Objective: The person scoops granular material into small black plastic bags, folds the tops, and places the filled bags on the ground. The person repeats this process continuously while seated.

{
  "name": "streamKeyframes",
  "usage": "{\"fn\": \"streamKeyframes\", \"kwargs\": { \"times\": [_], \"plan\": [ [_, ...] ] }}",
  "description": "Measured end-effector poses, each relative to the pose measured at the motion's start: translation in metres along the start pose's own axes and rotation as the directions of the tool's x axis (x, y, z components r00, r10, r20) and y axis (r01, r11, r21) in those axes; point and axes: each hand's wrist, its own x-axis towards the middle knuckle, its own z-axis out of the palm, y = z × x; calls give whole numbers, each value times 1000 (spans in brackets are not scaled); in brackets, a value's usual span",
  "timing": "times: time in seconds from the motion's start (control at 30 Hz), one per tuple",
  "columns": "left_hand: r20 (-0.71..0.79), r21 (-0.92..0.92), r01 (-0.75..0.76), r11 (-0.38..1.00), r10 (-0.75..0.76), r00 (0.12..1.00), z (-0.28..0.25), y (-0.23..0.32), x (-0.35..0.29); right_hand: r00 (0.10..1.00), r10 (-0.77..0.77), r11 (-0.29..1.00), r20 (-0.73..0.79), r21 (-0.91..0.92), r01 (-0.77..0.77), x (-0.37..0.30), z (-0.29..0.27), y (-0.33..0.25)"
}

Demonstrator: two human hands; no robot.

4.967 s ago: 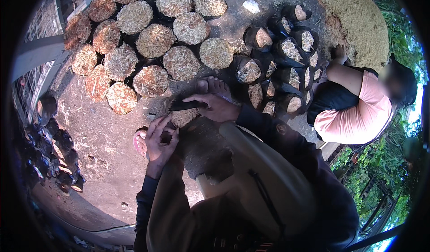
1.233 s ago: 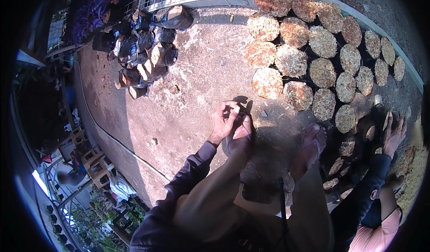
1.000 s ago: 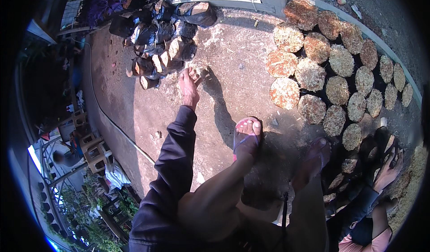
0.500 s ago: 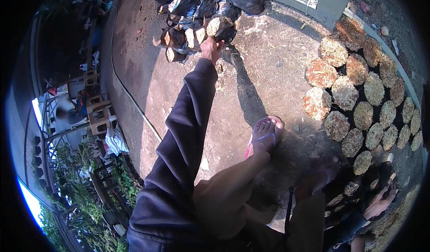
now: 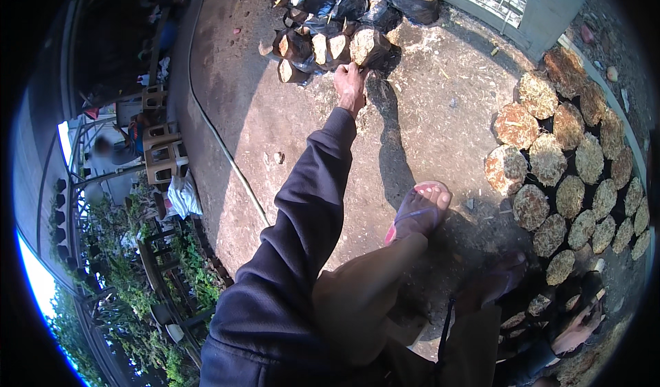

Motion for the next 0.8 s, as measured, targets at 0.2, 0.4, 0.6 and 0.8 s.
{"fn": "streamKeyframes", "kwargs": {
  "times": [0.2, 0.4, 0.6, 0.8],
  "plan": [
    [71, 157, 63, 986, -75, 995, -30, 27, -68, 1000, -8, 999, -3, 51, 8, 3, -8, -13],
    [313, 280, -37, 959, -54, 948, -70, 30, -146, 988, -151, 986, -34, 68, 153, 10, -25, -60],
    [531, 335, 39, 941, -223, 818, -78, 29, -232, 808, -95, 702, 582, 614, -360, -16, -33, -156],
    [820, 410, -261, 874, -229, 524, -43, 15, -294, 437, -410, 725, 801, 577, -377, -61, 40, -223]
  ]
}}
